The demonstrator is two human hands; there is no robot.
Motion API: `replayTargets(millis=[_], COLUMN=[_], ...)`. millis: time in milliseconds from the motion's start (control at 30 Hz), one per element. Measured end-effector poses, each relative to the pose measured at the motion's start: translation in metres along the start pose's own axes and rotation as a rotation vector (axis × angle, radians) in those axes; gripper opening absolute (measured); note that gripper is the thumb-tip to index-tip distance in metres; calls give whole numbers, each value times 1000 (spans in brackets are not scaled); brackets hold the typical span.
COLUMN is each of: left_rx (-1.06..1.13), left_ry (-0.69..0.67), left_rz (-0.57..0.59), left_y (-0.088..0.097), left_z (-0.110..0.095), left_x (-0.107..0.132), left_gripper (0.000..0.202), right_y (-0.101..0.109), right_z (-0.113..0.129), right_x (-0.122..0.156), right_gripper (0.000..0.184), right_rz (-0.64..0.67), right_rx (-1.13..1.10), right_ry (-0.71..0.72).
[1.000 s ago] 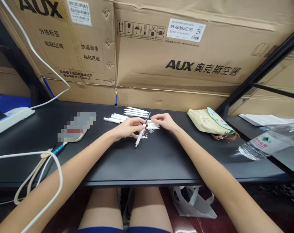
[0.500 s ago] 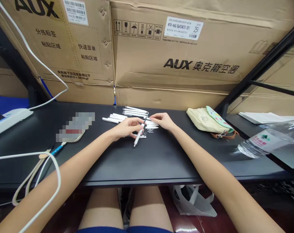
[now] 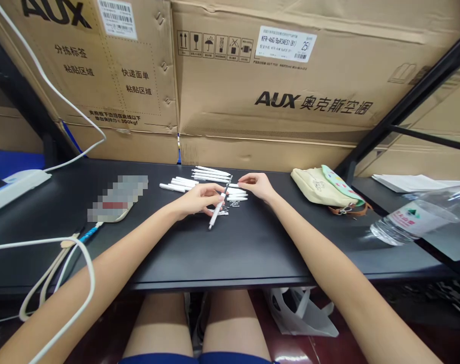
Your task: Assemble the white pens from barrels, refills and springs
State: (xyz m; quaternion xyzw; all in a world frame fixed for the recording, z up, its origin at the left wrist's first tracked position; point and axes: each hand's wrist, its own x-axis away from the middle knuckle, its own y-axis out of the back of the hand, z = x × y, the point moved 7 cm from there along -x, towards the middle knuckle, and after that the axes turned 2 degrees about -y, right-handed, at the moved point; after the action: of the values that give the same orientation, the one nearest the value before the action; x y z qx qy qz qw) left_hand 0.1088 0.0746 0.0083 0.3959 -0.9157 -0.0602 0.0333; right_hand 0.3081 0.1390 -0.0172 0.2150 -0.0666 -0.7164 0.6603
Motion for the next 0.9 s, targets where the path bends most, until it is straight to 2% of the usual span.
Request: replayTargets(millis=[200, 300, 400, 600, 767, 900], left_rx=[-10, 10, 9, -40, -65, -75], left_ry=[3, 9, 28, 47, 69, 81], left_rz=[-1, -7, 3, 67, 127, 141], left_y=[-1, -1, -3, -6, -10, -12], left_z=[-1, -2, -1, 3, 6, 6], left_x=[0, 1, 1, 1, 2, 2], left_gripper=[42, 42, 40, 39, 37, 37], right_y=[25, 37, 40, 17, -2, -10], right_z=[2, 4, 11, 27, 35, 39], right_x=[5, 8, 11, 17, 26, 30], right_gripper=[22, 26, 26, 23, 27, 31], right_rz=[-112, -174, -186, -53, 4, 37], right_rx=[-65, -249, -444, -712, -652, -600], right_ry=[-22, -63, -76, -89, -121, -136])
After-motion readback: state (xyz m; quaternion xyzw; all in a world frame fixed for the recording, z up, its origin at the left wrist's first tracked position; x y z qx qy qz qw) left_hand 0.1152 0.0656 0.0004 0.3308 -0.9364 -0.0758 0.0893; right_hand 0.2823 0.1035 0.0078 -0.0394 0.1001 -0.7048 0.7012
